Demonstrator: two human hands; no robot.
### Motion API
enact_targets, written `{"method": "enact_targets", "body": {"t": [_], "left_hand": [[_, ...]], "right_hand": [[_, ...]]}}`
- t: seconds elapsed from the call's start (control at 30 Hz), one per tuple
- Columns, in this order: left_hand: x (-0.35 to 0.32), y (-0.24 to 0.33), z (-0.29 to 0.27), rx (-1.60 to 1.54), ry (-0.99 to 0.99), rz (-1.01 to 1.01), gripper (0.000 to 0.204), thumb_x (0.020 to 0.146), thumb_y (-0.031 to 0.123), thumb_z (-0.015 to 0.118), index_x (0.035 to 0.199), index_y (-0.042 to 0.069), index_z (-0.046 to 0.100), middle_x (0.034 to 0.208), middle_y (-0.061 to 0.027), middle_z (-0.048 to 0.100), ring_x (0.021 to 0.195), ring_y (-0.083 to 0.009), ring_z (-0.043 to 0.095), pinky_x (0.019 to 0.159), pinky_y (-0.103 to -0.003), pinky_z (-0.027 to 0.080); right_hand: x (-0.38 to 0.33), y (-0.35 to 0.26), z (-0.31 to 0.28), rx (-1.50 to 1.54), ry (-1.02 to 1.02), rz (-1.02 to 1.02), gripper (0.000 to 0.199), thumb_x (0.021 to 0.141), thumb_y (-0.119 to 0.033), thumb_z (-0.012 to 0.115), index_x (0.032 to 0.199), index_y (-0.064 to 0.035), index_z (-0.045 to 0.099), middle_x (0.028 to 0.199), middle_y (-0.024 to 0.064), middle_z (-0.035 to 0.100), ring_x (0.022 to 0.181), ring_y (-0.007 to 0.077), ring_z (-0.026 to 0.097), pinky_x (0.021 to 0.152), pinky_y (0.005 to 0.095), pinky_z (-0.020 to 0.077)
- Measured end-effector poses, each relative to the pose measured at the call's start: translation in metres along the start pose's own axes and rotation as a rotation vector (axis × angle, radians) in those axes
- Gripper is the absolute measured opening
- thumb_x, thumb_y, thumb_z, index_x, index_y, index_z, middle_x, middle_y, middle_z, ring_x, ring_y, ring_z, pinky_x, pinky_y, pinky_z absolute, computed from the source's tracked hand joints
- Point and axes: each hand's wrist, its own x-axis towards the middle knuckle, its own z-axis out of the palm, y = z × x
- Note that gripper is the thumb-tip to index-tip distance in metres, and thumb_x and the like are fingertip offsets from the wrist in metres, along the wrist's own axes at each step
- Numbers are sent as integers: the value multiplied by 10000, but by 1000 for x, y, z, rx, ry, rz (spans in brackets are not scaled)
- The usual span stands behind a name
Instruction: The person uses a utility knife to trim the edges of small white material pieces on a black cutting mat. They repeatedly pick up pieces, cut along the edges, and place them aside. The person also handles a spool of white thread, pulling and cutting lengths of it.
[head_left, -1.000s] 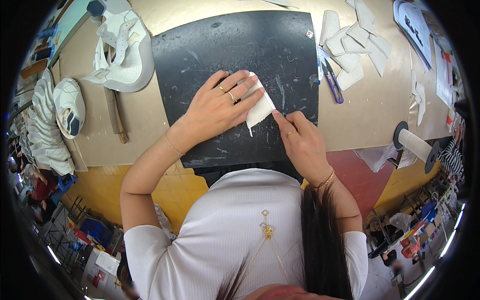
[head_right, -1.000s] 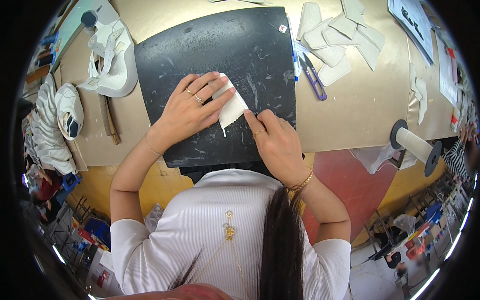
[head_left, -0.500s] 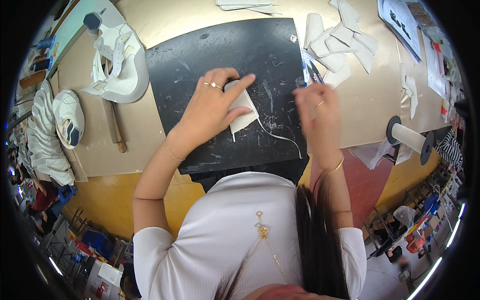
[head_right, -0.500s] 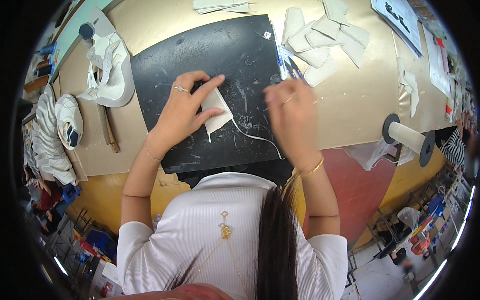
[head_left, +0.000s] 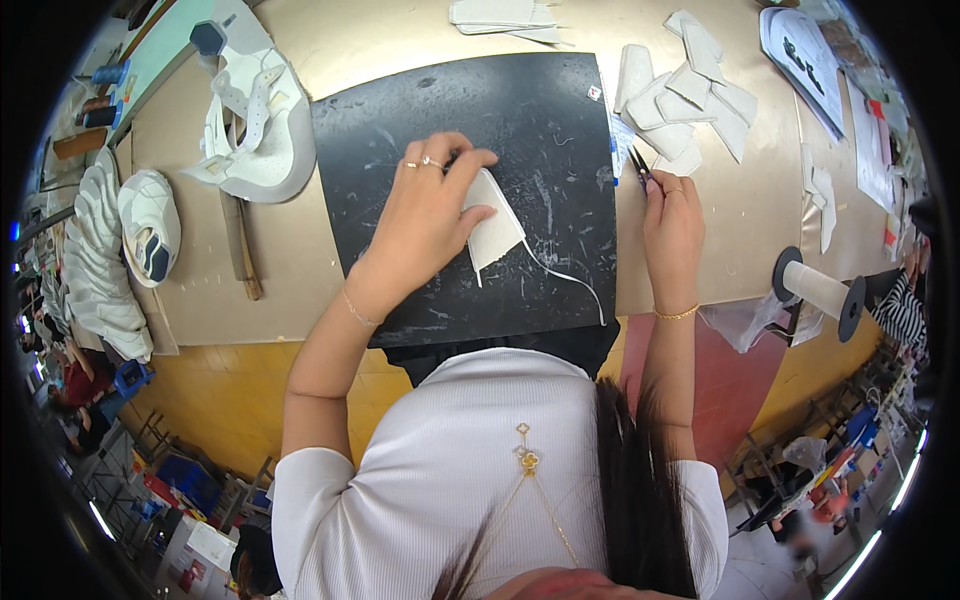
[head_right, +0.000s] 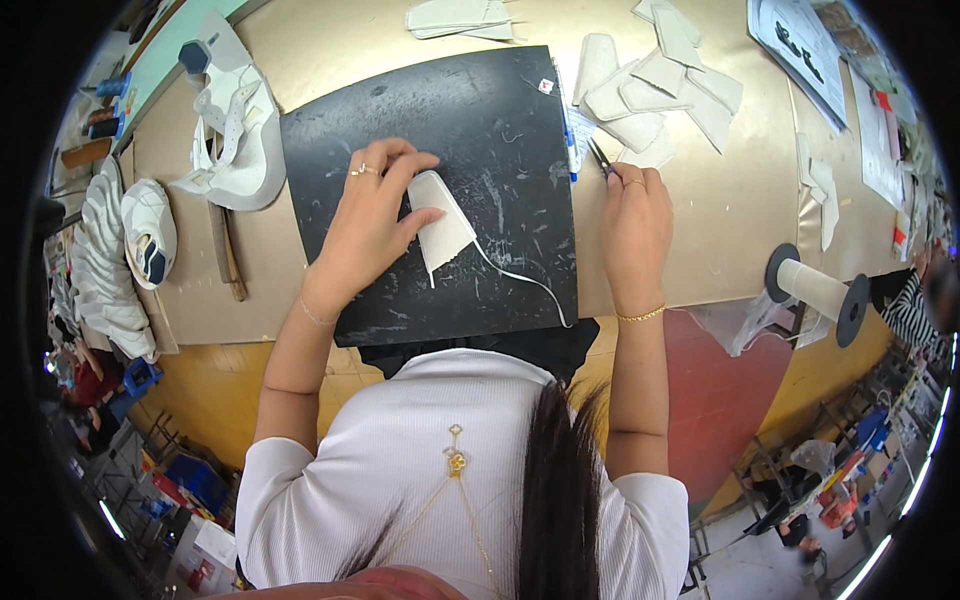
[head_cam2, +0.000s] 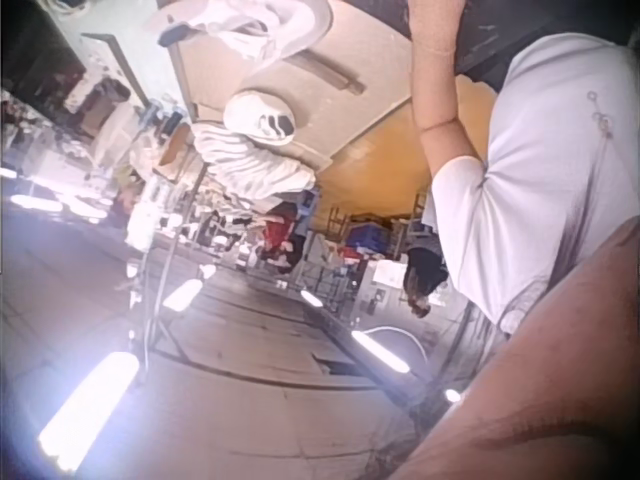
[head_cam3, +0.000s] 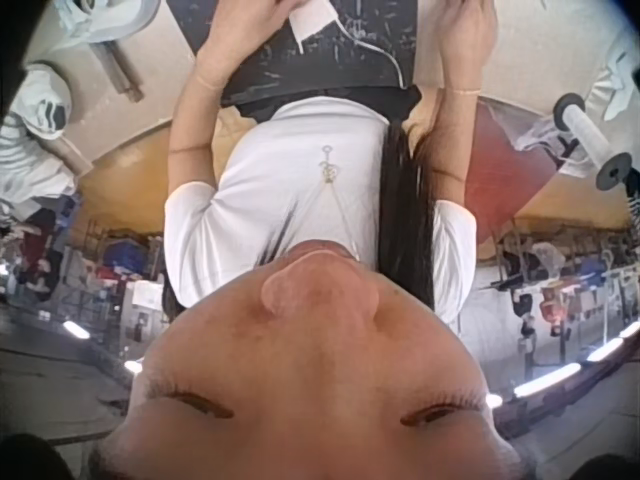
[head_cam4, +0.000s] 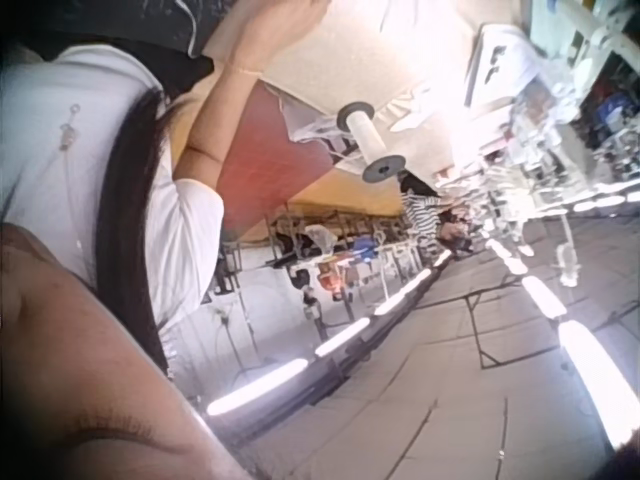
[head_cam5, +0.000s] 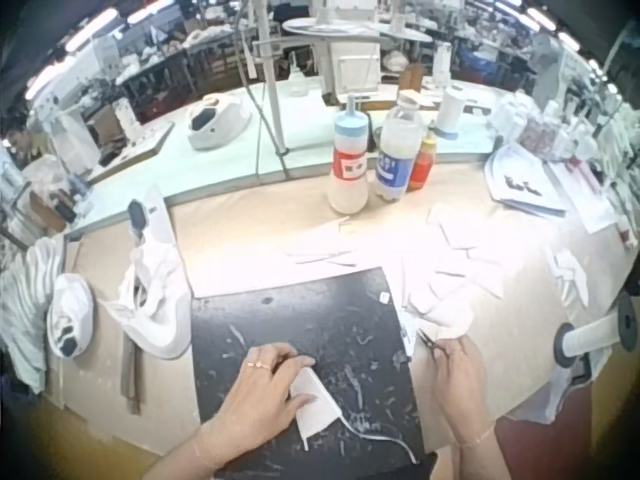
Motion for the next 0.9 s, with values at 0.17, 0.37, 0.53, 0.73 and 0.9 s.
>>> {"method": "enact_targets", "body": {"t": [0.17, 0.37, 0.53, 0.73, 0.9], "left_hand": [[-19, -11, 11, 115, 28, 311, 435, 851, 228, 779, 1224, 41, 654, 1306, -118, 610, 1261, -310, 555, 1040, -441, 454], [-23, -22, 17, 205, 49, 338, 462, 872, 298, 756, 1245, 42, 662, 1359, -86, 616, 1310, -256, 543, 1073, -434, 445], [-25, -23, 19, 183, 33, 313, 533, 833, 266, 804, 1303, 72, 646, 1405, -67, 602, 1330, -262, 545, 1086, -448, 438], [-25, -24, 19, 184, 29, 311, 534, 826, 265, 806, 1302, 79, 649, 1399, -58, 605, 1335, -259, 543, 1080, -442, 444], [-21, -25, 17, 100, 23, 265, 566, 822, 260, 806, 1323, 67, 629, 1390, -98, 587, 1299, -295, 551, 1072, -444, 446]], "right_hand": [[-3, -43, -19, 233, -108, -243, 166, 908, -44, 638, 1065, -19, 687, 976, 133, 628, 885, 330, 630, 810, 410, 503], [15, -52, -1, 175, -230, -784, 216, 816, -87, 633, 1021, -103, 698, 969, 44, 609, 952, 236, 618, 812, 368, 515], [25, -54, 4, 187, -203, -892, 223, 763, -55, 695, 982, -92, 711, 952, 55, 607, 948, 262, 616, 836, 376, 538], [15, -41, -1, 144, -307, -922, 169, 813, -104, 641, 973, -124, 690, 984, 22, 607, 1004, 217, 598, 839, 351, 501], [10, -34, -17, 240, -377, -871, 200, 804, -61, 687, 999, -106, 694, 975, 45, 624, 984, 251, 619, 870, 374, 507]]}}
